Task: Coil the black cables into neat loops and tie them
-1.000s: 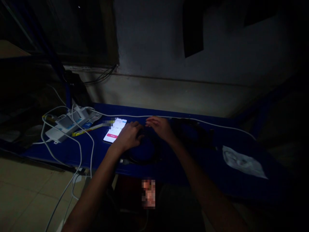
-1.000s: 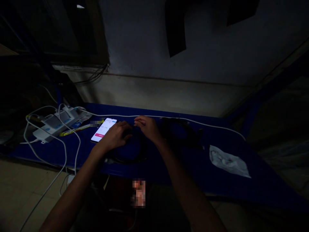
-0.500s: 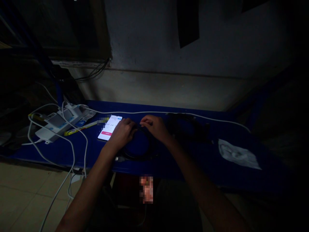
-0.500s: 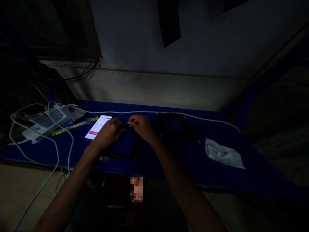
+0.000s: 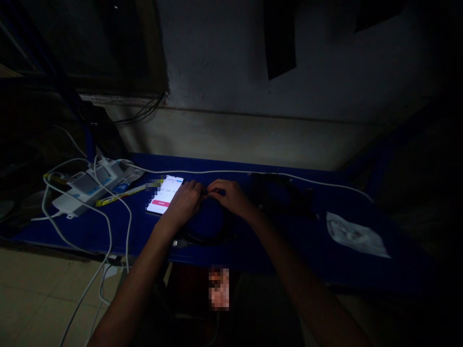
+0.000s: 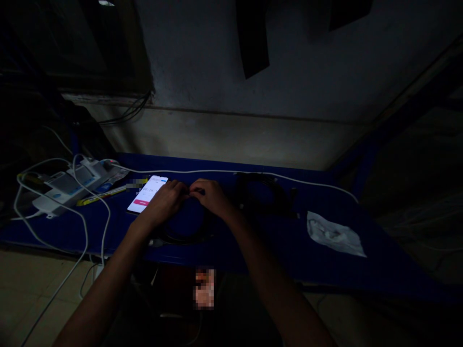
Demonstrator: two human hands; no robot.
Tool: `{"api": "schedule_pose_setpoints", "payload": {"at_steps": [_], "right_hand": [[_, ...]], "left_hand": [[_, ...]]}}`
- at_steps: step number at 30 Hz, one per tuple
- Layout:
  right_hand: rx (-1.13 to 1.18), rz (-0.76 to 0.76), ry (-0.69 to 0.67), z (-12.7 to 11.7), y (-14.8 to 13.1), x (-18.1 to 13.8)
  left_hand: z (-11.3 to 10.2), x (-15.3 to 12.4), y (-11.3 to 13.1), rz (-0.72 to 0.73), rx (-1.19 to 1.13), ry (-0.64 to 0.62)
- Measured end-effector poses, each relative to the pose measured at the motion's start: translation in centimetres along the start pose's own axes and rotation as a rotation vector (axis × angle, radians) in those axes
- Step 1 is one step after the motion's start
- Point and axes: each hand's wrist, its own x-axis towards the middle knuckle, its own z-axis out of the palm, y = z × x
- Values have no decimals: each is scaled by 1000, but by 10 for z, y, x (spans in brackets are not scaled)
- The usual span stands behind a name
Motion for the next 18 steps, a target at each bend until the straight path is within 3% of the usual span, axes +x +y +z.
{"api": "schedule_pose_setpoints", "payload": {"at_steps": [18], "right_hand": [[-17, 25, -46, -4, -8, -1]], "left_hand": [[-6, -3, 1, -84, -232, 20]]}}
